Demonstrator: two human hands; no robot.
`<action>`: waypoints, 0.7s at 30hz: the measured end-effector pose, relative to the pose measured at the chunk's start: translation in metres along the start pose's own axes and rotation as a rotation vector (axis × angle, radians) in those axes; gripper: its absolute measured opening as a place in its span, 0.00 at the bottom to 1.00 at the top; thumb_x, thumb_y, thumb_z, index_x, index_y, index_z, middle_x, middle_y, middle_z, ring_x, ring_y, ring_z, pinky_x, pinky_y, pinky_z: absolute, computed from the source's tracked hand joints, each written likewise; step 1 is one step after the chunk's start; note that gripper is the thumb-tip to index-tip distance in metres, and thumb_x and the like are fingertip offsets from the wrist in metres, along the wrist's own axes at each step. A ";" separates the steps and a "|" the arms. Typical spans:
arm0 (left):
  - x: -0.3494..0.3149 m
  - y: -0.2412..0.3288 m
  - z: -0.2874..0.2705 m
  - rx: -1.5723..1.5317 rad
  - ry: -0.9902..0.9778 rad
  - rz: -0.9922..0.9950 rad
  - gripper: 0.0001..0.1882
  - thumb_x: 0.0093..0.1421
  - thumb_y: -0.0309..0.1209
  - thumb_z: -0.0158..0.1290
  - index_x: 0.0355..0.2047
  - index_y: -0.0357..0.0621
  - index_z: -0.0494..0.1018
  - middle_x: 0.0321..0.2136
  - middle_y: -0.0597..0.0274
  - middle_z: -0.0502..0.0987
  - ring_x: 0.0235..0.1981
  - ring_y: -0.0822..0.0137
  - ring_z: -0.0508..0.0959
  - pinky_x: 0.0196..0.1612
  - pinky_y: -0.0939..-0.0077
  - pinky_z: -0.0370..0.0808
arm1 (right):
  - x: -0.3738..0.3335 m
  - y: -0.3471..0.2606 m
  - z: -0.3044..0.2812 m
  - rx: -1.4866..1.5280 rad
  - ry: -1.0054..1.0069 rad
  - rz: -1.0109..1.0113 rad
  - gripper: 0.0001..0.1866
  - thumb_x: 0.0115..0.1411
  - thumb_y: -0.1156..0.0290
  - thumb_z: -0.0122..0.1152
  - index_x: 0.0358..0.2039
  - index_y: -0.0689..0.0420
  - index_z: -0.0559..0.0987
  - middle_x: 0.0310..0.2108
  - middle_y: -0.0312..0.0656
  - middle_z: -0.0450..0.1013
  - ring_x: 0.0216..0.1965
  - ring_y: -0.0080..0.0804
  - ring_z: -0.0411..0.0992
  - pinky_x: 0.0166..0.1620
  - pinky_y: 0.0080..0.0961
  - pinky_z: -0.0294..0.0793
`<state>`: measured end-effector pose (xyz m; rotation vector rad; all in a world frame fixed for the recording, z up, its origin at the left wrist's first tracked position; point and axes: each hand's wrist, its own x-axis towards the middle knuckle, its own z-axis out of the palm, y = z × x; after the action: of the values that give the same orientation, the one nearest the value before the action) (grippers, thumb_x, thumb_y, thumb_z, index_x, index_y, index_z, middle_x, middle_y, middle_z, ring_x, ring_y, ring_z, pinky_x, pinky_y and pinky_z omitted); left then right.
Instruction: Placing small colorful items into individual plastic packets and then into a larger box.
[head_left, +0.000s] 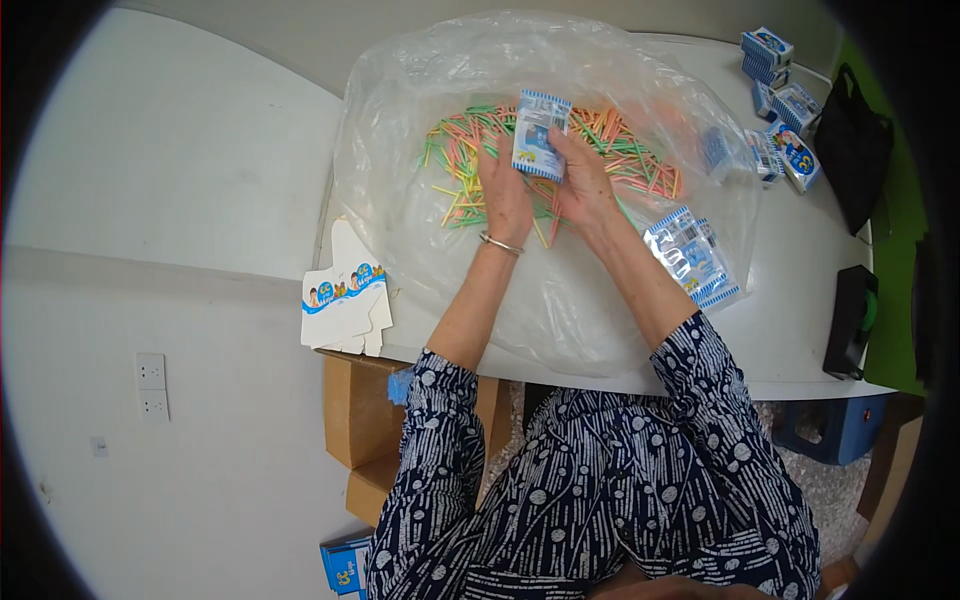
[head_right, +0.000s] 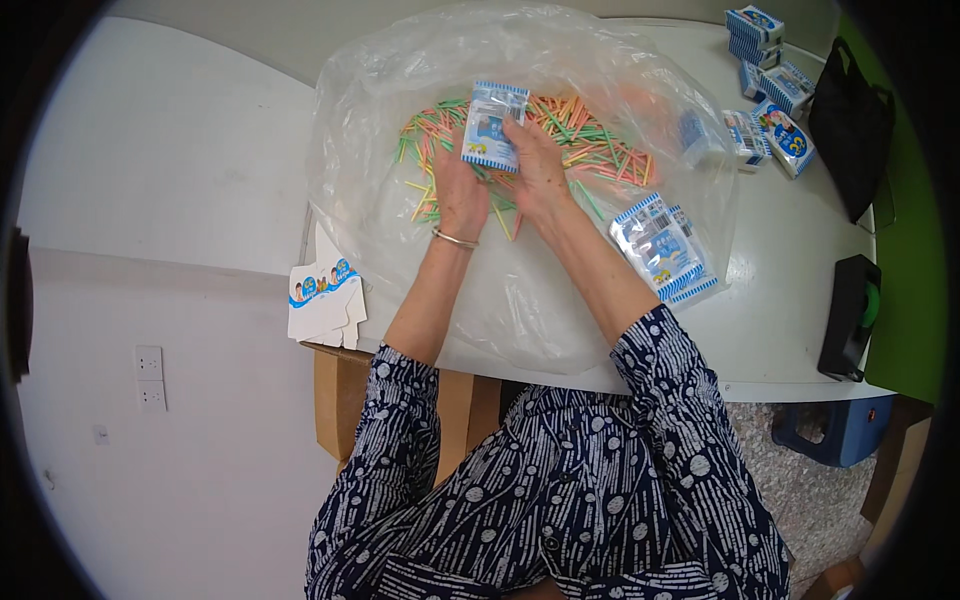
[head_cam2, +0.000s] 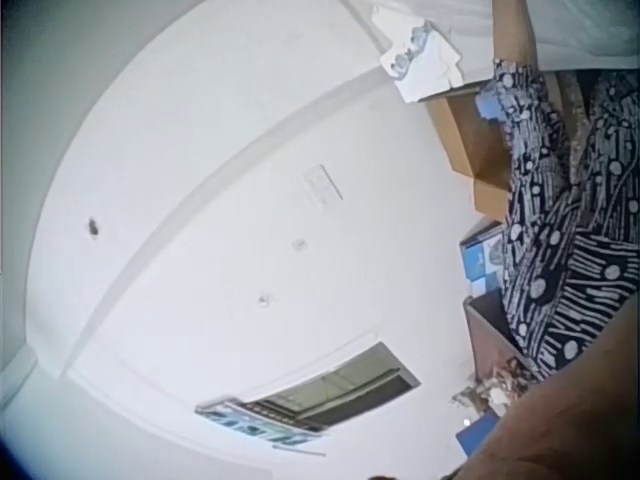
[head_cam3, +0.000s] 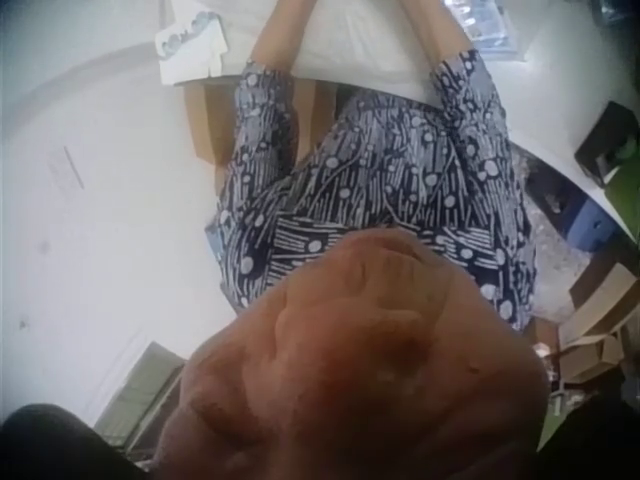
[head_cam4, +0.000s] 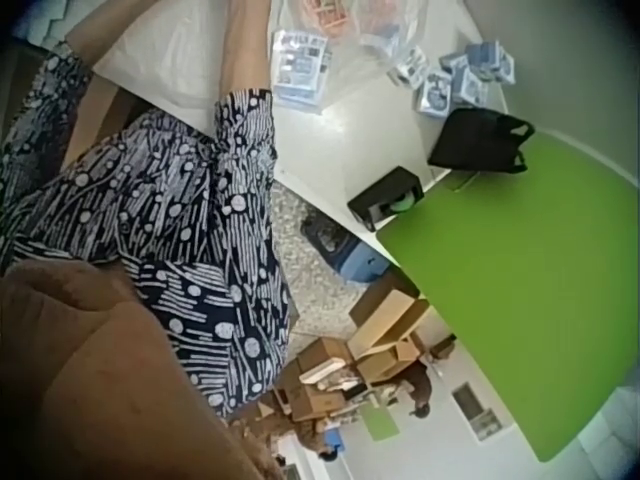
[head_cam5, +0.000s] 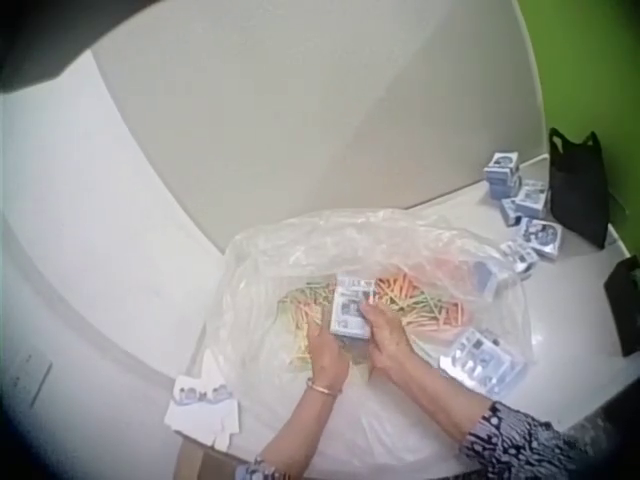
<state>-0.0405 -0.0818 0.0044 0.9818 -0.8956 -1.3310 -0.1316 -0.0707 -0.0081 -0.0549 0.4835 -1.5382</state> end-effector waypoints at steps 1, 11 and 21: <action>0.006 0.006 -0.006 0.033 -0.008 0.039 0.12 0.67 0.36 0.45 0.38 0.36 0.65 0.33 0.63 0.71 0.32 0.75 0.70 0.37 0.80 0.69 | -0.004 -0.004 0.003 -0.118 -0.015 -0.020 0.06 0.60 0.70 0.57 0.35 0.60 0.76 0.33 0.37 0.74 0.32 0.21 0.72 0.36 0.19 0.72; 0.017 0.053 -0.024 -0.041 -0.211 0.016 0.17 0.67 0.39 0.42 0.38 0.35 0.67 0.37 0.50 0.74 0.36 0.61 0.78 0.40 0.67 0.78 | -0.046 -0.050 -0.022 -0.956 -0.186 -0.061 0.09 0.56 0.65 0.63 0.24 0.56 0.79 0.22 0.26 0.69 0.25 0.13 0.65 0.29 0.16 0.61; -0.015 0.058 0.002 -0.072 -0.305 -0.048 0.19 0.67 0.43 0.42 0.38 0.35 0.67 0.32 0.53 0.76 0.36 0.61 0.80 0.38 0.69 0.79 | -0.074 -0.060 -0.034 -0.987 -0.327 0.150 0.12 0.59 0.63 0.60 0.26 0.59 0.81 0.20 0.25 0.67 0.24 0.10 0.62 0.28 0.14 0.60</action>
<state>-0.0231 -0.0677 0.0596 0.7599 -1.0499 -1.5706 -0.1962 0.0065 0.0005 -0.9900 0.9137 -0.9919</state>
